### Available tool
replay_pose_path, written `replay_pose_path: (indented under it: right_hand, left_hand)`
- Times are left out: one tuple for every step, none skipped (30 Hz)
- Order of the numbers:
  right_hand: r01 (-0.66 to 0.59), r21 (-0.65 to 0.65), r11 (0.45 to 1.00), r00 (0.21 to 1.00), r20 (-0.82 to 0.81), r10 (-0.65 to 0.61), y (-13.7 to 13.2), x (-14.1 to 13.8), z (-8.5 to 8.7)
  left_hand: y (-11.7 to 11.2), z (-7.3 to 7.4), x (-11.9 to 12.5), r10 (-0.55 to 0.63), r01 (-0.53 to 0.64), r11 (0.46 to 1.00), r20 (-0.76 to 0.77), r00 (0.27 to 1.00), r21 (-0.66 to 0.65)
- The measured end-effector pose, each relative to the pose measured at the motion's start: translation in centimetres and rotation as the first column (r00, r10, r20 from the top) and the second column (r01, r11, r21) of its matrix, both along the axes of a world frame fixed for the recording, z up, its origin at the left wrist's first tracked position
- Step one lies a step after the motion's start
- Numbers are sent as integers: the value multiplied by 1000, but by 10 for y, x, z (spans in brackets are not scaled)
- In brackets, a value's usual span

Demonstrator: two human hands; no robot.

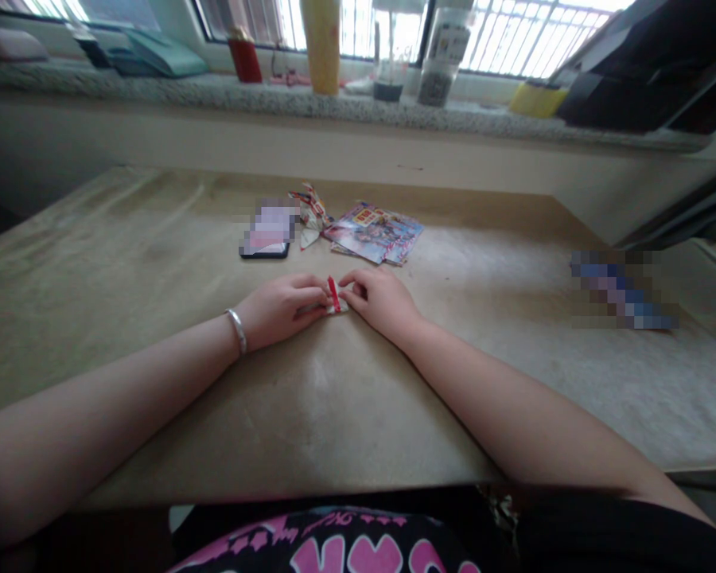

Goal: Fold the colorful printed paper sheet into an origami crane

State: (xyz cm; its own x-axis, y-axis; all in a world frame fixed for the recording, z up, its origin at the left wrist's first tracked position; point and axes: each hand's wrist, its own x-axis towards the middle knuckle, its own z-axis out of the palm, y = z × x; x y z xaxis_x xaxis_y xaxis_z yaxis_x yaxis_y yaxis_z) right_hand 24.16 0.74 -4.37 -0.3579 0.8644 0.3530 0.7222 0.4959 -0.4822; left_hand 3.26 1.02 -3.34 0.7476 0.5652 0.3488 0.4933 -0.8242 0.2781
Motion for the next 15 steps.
replay_pose_path:
  right_hand:
    - [-5, -6, 1000, 1000, -28, 5, -1, 0, 1]
    - [-13, -9, 1000, 999, -46, 12, -2, 0, 1]
    - [-20, -10, 1000, 998, -56, 19, -3, -1, 2]
    - [-25, -9, 1000, 998, -57, 25, -4, -1, 3]
    - [-31, -9, 999, 998, -55, 30, -4, -1, 3]
    - [-39, -8, 999, 998, -50, 38, -4, -1, 4]
    - [-52, -4, 999, 998, -43, 51, -4, -1, 4]
    - [-68, 3, 998, 997, -35, 68, -4, -1, 4]
    - [-86, 13, 996, 996, -25, 86, -3, -1, 3]
    - [-102, 25, 994, 995, -14, 103, -2, 0, 2]
    - [-114, 38, 993, 993, -2, 114, -1, 0, 1]
    - [-121, 48, 991, 993, 9, 121, 0, 1, 0]
    - [-122, 59, 991, 992, 21, 121, 1, 1, -1]
    - [-119, 67, 991, 993, 32, 117, 2, 2, -2]
    - [-115, 74, 991, 993, 42, 112, 2, 2, -3]
  left_hand:
    - [0, 0, 0, 6, -6, 1000, 2, 1000, -6]
    - [0, -1, -1, 14, -14, 1000, 1, 1000, -9]
    - [0, -1, -1, 21, -21, 1000, -2, 1000, -10]
    - [0, -1, -1, 25, -25, 1000, -4, 1000, -11]
    - [1, -1, -1, 24, -24, 1000, -5, 1000, -11]
    - [1, -1, -1, 18, -18, 1000, -4, 1000, -12]
    - [1, -1, -1, 10, -10, 1000, -1, 1000, -12]
    - [1, -1, -1, 4, -4, 1000, 2, 1000, -11]
    - [1, -1, 0, -2, 2, 1000, 3, 1000, -10]
    - [1, 0, 0, -6, 6, 1000, 2, 1000, -8]
    - [1, 0, 0, -9, 9, 1000, -2, 1000, -4]
    - [1, 0, 0, -10, 10, 1000, -6, 1000, 1]
    - [1, 1, 0, -12, 12, 1000, -9, 1000, 7]
    - [1, 1, 0, -15, 15, 1000, -11, 1000, 13]
    - [1, 1, 0, -17, 17, 1000, -10, 1000, 17]
